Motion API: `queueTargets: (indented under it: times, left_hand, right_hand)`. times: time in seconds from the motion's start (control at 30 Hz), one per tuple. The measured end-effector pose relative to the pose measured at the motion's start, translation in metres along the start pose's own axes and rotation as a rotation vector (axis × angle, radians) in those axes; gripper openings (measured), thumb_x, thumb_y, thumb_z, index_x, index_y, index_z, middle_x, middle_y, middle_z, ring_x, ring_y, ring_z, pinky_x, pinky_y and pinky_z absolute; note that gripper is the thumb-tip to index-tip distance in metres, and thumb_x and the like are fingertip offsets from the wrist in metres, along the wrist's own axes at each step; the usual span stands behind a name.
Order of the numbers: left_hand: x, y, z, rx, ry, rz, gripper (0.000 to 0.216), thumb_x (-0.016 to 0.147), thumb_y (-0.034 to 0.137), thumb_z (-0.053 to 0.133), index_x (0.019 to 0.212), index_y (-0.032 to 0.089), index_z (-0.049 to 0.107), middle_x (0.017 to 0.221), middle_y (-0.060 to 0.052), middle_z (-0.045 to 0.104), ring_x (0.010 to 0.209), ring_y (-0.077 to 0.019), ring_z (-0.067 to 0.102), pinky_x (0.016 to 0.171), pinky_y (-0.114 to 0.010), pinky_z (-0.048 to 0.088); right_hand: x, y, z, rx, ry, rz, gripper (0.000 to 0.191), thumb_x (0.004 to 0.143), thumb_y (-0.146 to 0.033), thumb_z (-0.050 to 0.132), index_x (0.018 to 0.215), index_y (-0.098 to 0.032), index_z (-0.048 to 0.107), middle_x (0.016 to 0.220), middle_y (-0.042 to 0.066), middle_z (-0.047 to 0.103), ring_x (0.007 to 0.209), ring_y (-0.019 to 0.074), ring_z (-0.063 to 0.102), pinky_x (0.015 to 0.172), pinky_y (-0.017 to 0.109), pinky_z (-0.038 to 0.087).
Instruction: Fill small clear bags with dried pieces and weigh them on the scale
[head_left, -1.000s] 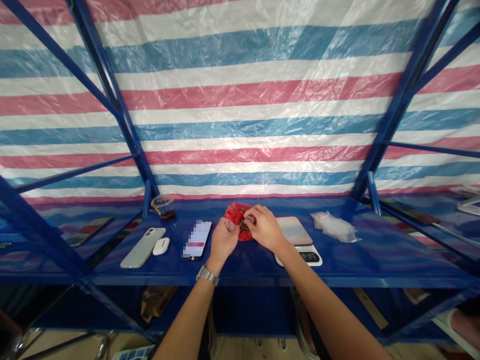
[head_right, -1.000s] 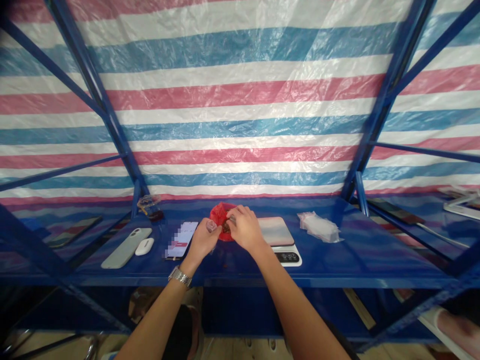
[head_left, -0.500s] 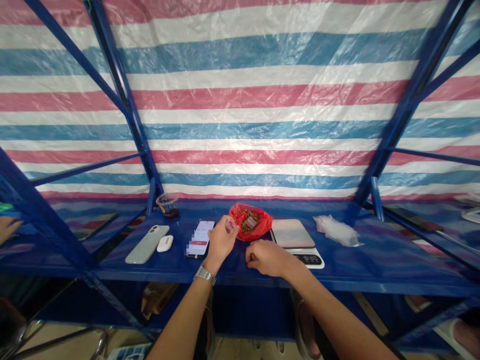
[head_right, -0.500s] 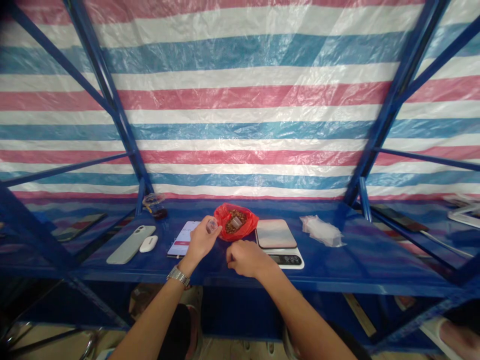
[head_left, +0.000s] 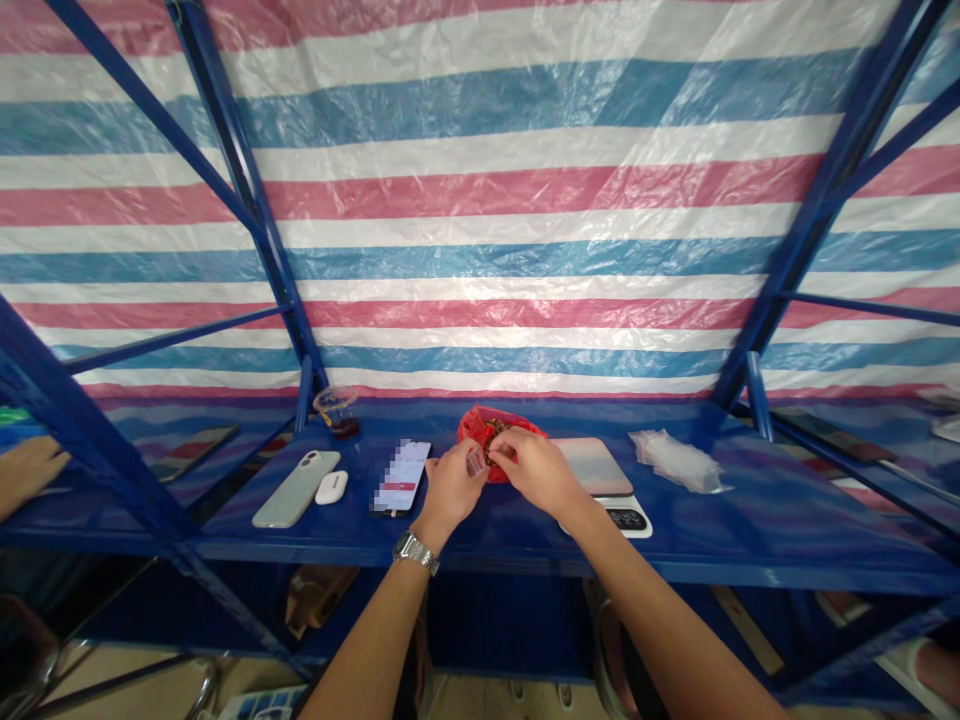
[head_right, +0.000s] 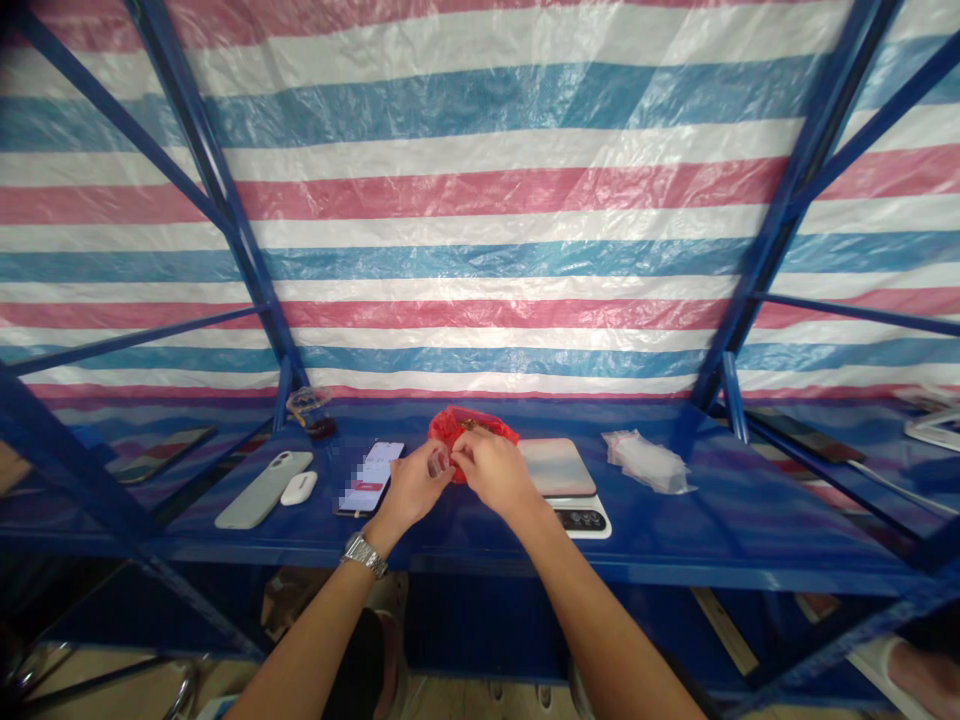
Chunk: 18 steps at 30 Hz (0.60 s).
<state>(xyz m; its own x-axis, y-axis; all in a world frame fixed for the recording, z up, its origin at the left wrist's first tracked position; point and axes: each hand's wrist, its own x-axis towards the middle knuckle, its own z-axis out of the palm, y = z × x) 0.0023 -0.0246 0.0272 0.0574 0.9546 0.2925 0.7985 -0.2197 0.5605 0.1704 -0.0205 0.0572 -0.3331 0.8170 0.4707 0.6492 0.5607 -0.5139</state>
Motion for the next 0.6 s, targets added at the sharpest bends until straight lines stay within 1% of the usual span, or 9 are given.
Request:
queueTargets:
  times: [0.1, 0.17, 0.23, 0.33, 0.43, 0.53, 0.6]
  left_hand:
    - [0.0, 0.001, 0.005, 0.004, 0.003, 0.042, 0.01, 0.09, 0.021, 0.062, 0.1, 0.024, 0.062, 0.095, 0.0, 0.075, 0.097, -0.0227, 0.069, 0.082, -0.033, 0.031]
    - [0.0, 0.002, 0.005, -0.009, 0.003, 0.036, 0.01, 0.09, 0.021, 0.062, 0.1, 0.024, 0.062, 0.093, 0.001, 0.074, 0.094, -0.0219, 0.069, 0.08, -0.032, 0.031]
    - [0.0, 0.002, 0.005, -0.033, -0.005, 0.008, 0.009, 0.089, 0.022, 0.064, 0.097, 0.024, 0.061, 0.089, 0.002, 0.073, 0.089, -0.0203, 0.069, 0.079, -0.03, 0.032]
    - [0.0, 0.002, 0.002, -0.093, -0.013, -0.061, 0.007, 0.089, 0.026, 0.065, 0.093, 0.025, 0.06, 0.083, 0.005, 0.071, 0.083, -0.0179, 0.068, 0.077, -0.029, 0.035]
    - [-0.001, 0.002, 0.002, -0.14, -0.005, -0.117, 0.007, 0.089, 0.026, 0.064, 0.089, 0.024, 0.057, 0.081, 0.005, 0.069, 0.081, -0.0167, 0.066, 0.077, -0.028, 0.037]
    - [-0.002, 0.001, 0.005, -0.123, 0.018, -0.146, 0.009, 0.088, 0.026, 0.064, 0.086, 0.024, 0.056, 0.082, 0.003, 0.068, 0.081, -0.0176, 0.065, 0.075, -0.028, 0.038]
    - [-0.001, 0.0, 0.007, -0.115, 0.035, -0.165, 0.011, 0.088, 0.028, 0.065, 0.085, 0.024, 0.055, 0.081, 0.001, 0.068, 0.081, -0.0187, 0.064, 0.074, -0.029, 0.037]
  right_hand:
    - [0.002, 0.0, 0.006, 0.014, -0.013, -0.058, 0.016, 0.095, -0.02, 0.061, 0.09, -0.024, 0.076, 0.092, 0.003, 0.073, 0.084, 0.0169, 0.067, 0.076, 0.027, 0.046]
    - [0.004, 0.003, 0.007, 0.032, -0.026, -0.098, 0.019, 0.096, -0.019, 0.06, 0.092, -0.024, 0.077, 0.094, 0.003, 0.073, 0.089, 0.0175, 0.067, 0.08, 0.027, 0.047]
    - [0.008, 0.008, 0.005, 0.036, -0.017, -0.089, 0.02, 0.097, -0.02, 0.058, 0.094, -0.025, 0.078, 0.096, 0.003, 0.074, 0.091, 0.0173, 0.068, 0.083, 0.027, 0.048]
    - [0.015, 0.018, 0.003, -0.041, 0.007, 0.009, 0.022, 0.098, -0.023, 0.057, 0.099, -0.025, 0.078, 0.102, 0.004, 0.075, 0.09, 0.017, 0.068, 0.083, 0.027, 0.047]
    - [0.022, 0.028, 0.008, -0.256, 0.019, 0.152, 0.023, 0.098, -0.027, 0.056, 0.106, -0.025, 0.078, 0.109, 0.007, 0.075, 0.097, 0.0213, 0.067, 0.087, 0.031, 0.045]
    - [0.027, 0.032, 0.019, -0.423, -0.033, 0.239, 0.026, 0.098, -0.037, 0.058, 0.109, -0.022, 0.077, 0.111, 0.012, 0.075, 0.107, 0.028, 0.063, 0.091, 0.037, 0.043]
    - [0.028, 0.033, 0.025, -0.453, -0.07, 0.251, 0.025, 0.097, -0.034, 0.059, 0.11, -0.022, 0.076, 0.111, 0.012, 0.076, 0.111, 0.0289, 0.062, 0.092, 0.038, 0.041]
